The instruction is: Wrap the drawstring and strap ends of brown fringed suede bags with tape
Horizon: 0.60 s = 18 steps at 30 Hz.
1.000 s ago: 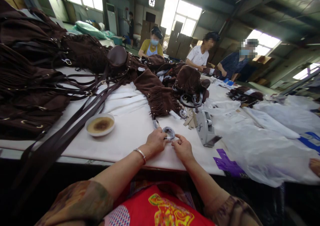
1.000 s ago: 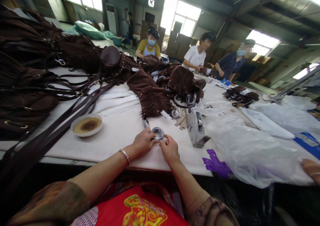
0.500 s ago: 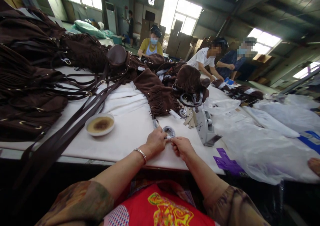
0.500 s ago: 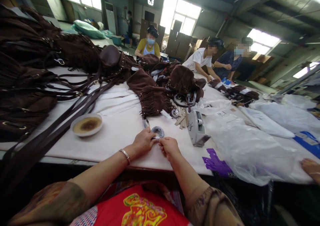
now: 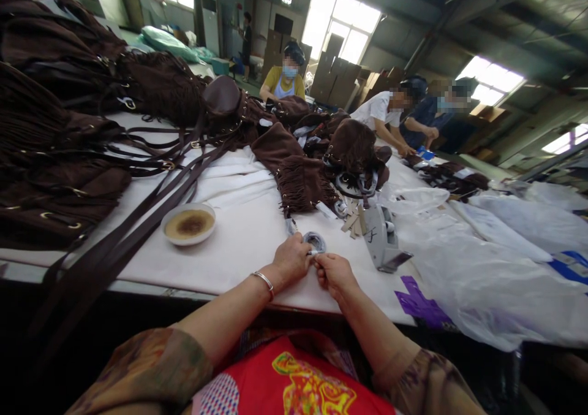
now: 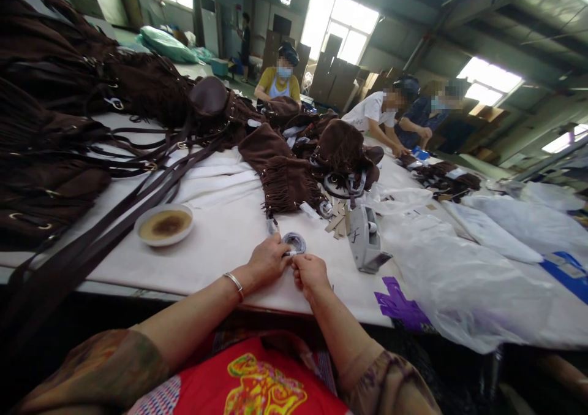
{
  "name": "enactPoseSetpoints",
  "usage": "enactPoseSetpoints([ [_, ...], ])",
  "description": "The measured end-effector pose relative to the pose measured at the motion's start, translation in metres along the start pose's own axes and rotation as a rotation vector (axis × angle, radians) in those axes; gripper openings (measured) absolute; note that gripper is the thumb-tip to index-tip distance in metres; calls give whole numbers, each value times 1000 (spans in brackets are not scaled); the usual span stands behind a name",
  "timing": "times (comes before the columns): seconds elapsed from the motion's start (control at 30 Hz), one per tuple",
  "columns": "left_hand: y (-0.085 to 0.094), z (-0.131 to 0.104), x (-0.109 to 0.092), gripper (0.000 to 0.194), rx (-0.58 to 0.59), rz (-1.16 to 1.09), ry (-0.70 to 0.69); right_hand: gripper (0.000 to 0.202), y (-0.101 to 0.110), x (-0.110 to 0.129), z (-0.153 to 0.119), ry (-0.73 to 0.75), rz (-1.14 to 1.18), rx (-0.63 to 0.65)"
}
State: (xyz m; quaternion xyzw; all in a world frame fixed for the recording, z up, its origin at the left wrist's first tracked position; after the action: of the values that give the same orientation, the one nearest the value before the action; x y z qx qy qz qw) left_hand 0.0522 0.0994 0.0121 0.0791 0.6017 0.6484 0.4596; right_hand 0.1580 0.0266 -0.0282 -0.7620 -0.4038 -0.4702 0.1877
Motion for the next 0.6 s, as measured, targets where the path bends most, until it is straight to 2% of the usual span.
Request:
enactPoseSetpoints([
  [0.6,1,1,-2,18,-22,-12,-30,24,-2,-3,1,-128,-75,-14],
])
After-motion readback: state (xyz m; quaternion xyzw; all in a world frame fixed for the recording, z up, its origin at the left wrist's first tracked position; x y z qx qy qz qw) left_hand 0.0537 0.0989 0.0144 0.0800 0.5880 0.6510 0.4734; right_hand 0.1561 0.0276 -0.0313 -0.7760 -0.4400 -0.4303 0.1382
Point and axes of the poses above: each hand's wrist, its own z-axis towards the middle knuckle, its own y-axis out of the back of the hand, x = y × z, the point moved 8 cm from there along z, towards the middle knuckle, and after that the axes turned 4 degrees about -x, right-handed, at the moved point
